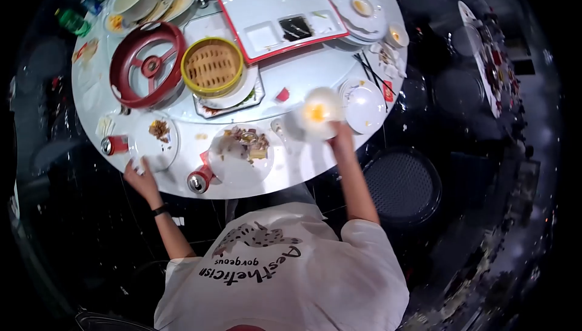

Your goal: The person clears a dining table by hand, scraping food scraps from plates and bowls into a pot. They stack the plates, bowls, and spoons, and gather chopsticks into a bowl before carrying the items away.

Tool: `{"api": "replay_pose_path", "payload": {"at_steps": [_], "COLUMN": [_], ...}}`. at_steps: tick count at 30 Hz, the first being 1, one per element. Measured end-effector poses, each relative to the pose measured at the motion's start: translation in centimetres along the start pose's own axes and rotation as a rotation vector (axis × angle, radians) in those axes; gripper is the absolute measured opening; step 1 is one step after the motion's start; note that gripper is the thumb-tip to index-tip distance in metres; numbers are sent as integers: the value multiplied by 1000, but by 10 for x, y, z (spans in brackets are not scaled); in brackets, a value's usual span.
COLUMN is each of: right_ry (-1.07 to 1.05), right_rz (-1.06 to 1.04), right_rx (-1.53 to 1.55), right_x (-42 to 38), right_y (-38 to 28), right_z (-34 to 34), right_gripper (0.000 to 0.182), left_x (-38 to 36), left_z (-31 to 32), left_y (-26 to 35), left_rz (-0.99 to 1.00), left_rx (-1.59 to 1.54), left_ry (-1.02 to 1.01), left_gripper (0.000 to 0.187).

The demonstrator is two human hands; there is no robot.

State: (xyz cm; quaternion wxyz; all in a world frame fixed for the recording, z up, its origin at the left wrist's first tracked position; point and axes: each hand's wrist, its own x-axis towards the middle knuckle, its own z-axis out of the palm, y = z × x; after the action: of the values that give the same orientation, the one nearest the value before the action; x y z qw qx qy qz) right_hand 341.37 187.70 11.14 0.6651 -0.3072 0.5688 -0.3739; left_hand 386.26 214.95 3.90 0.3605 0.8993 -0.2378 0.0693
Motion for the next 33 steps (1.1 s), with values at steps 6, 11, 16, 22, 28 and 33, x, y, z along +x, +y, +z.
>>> {"api": "replay_pose_path", "payload": {"at_steps": [6,11,16,22,28,33], "right_ry": [395,337,339,228,301,277], "right_rz": [-240,-137,-54,24,-87,-42], "right_rx": [206,369,386,419,499,486], "right_x": [126,169,128,101,82,68], "right_y": [-42,-16,15,32,40,39], "right_z": [-186,-273,-256,-274,-259,-246], "right_gripper": [12,39,36,34,30,31], "left_x": [29,41,23,-6,-39,-96], "left_z": [38,17,-14,-89,-111,-10], "left_y": [-111,-96,-71,-12,106,181], "left_rz": [-604,-764,-796,-774,-521,-234], "left_rx": [-302,-674,-972,-1143,-913,-923], "left_ry": [-270,-446,-512,-382,-543,-832], "left_gripper": [47,45,50,56,54,40]}}
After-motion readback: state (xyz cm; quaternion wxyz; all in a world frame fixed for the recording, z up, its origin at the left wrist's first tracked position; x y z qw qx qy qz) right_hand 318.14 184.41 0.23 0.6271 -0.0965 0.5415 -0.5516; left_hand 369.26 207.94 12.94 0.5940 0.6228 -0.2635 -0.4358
